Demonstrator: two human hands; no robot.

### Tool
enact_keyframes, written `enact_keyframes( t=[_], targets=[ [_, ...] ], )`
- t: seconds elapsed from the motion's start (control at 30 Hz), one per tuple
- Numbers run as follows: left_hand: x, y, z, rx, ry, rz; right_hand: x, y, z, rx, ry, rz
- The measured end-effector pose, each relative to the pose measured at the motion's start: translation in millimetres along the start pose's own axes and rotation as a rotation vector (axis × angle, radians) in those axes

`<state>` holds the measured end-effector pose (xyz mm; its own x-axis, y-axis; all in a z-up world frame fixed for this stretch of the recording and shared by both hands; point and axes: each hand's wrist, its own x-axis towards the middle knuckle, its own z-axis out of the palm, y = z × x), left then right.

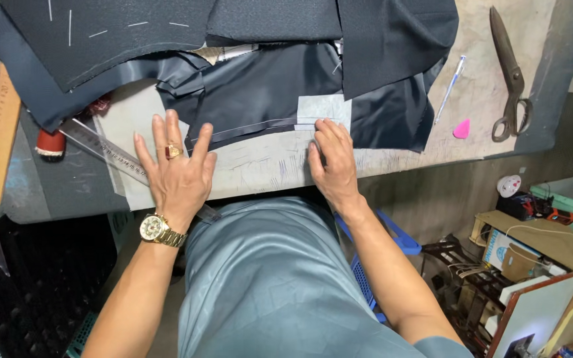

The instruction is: The person marks lines on a piece of fabric using a ruler and chalk, handles various pattern pieces, and prepares a needle and thread.

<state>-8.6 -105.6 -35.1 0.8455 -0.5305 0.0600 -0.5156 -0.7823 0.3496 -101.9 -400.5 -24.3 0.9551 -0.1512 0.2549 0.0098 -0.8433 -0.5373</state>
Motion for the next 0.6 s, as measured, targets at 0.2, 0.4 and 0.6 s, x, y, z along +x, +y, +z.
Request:
enact_keyframes(
  t=[0.2,0.4,0.6],
  targets=[
    [-3,-7,5,0.009,0.032,-0.049,-9,20,-9,-0.030,0.024,0.077],
    [-17,-13,6,-0.022,0.075,-0.125,-11,25,-19,0.004,0.030,0.095],
    [-34,-20,12,0.064,0.177,-0.225,-23,46,-29,0.002,0.024,0.102]
  ],
)
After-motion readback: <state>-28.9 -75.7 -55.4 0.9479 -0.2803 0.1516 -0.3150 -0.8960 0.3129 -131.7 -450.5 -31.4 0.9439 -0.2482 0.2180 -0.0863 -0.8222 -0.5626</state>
